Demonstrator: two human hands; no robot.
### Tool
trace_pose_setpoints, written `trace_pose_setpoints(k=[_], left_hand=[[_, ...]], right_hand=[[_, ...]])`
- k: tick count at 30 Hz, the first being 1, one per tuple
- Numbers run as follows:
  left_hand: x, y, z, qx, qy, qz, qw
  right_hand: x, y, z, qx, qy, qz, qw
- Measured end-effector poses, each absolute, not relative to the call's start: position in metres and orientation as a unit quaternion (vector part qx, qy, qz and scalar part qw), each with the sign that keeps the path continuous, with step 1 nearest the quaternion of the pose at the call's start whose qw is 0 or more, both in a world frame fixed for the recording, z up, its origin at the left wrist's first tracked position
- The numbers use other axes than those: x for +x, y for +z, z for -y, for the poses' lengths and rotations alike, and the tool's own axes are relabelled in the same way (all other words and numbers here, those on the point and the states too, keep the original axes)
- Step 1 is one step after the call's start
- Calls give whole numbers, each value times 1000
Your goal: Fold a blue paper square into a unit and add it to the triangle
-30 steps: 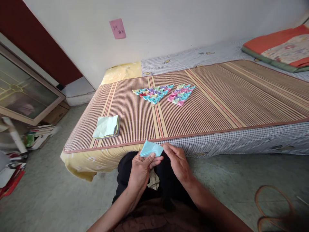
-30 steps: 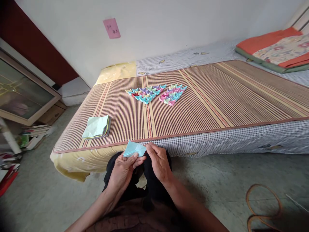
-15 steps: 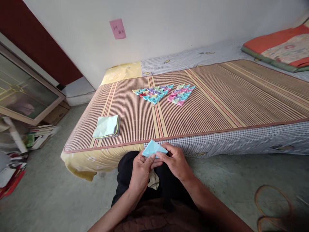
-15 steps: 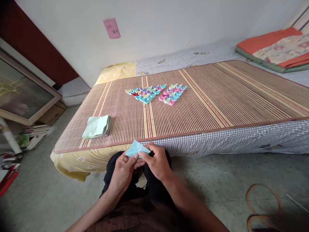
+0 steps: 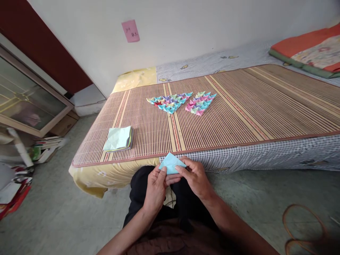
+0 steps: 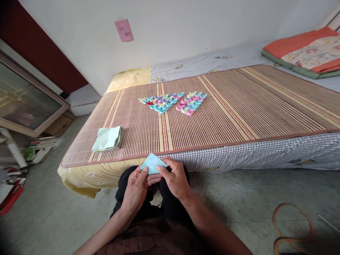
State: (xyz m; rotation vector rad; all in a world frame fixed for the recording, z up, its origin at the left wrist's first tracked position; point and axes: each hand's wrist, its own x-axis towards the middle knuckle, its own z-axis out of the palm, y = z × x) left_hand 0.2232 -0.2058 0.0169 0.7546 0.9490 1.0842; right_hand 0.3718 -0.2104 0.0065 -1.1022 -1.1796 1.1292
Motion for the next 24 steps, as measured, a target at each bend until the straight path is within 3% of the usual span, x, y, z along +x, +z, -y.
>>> trace_pose_setpoints(k=[24], left_hand=[[220,19,204,398,456,-430,669]], right_hand=[[371,9,209,-499,463,490,545]])
